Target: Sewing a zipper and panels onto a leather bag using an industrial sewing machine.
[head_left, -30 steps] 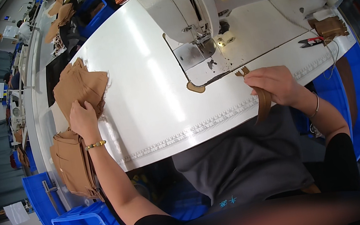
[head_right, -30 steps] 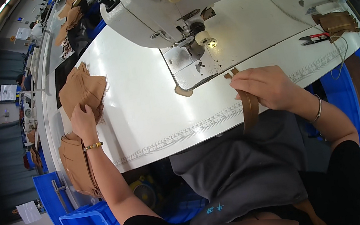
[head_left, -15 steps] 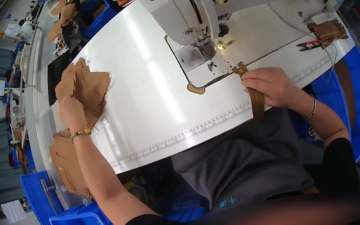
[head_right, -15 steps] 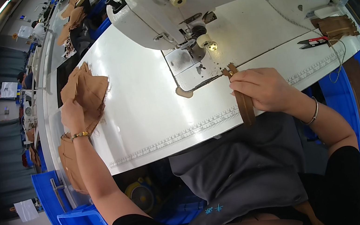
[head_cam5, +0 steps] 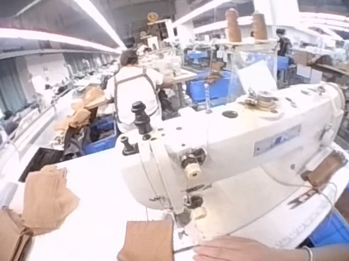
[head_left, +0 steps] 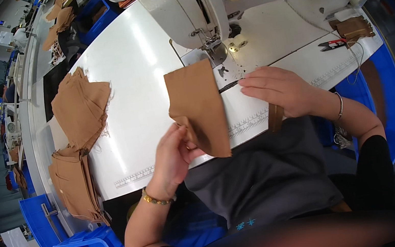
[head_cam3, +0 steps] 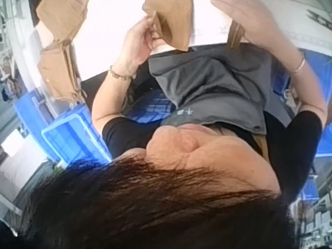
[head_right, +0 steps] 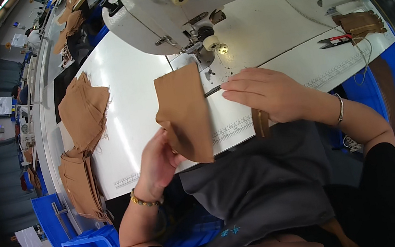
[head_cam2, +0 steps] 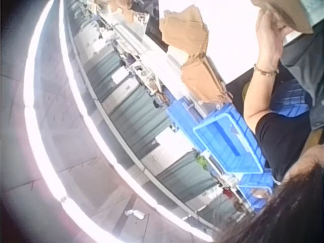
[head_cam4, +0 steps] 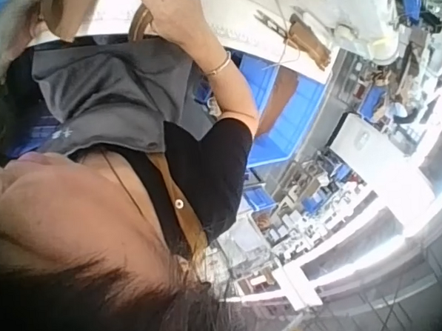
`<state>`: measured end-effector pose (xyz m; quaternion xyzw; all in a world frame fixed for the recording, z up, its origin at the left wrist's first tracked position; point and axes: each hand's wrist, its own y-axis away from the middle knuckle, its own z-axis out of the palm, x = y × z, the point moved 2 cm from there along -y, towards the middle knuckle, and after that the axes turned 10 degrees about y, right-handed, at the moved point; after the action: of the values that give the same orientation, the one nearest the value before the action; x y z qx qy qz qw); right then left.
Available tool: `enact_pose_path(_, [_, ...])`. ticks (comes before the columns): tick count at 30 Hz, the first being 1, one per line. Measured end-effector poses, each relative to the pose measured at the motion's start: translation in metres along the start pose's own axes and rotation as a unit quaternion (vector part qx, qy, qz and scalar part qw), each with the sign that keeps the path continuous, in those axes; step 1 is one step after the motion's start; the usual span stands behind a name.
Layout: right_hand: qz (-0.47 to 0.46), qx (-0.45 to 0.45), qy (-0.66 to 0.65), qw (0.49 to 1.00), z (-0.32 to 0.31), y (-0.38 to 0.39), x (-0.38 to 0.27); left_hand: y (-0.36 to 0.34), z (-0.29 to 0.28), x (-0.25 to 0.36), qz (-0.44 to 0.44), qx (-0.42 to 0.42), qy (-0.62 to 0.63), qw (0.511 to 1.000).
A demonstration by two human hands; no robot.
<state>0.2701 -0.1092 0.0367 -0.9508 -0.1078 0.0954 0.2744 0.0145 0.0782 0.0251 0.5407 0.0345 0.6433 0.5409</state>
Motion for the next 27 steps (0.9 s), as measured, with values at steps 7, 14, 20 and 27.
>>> enact_pose_path(7, [-0.098, -0.066, 0.002, 0.993, 0.015, -0.025, 0.034, -0.001, 0.057, 0.006, -0.074, -0.09, -0.152, 0.982])
enact_pose_path(14, [-0.08, -0.112, -0.017, 0.99, 0.034, -0.054, 0.052, -0.046, 0.077, 0.044, -0.072, -0.185, -0.384, 0.902])
enact_pose_path(20, [-0.089, -0.027, -0.03, 0.995, 0.044, -0.052, 0.058, -0.06, 0.079, 0.06, -0.06, -0.177, -0.512, 0.838])
enact_pose_path(27, [-0.082, -0.015, -0.027, 0.996, 0.041, -0.052, 0.056, -0.058, 0.072, 0.051, 0.251, -0.101, -0.507, 0.818])
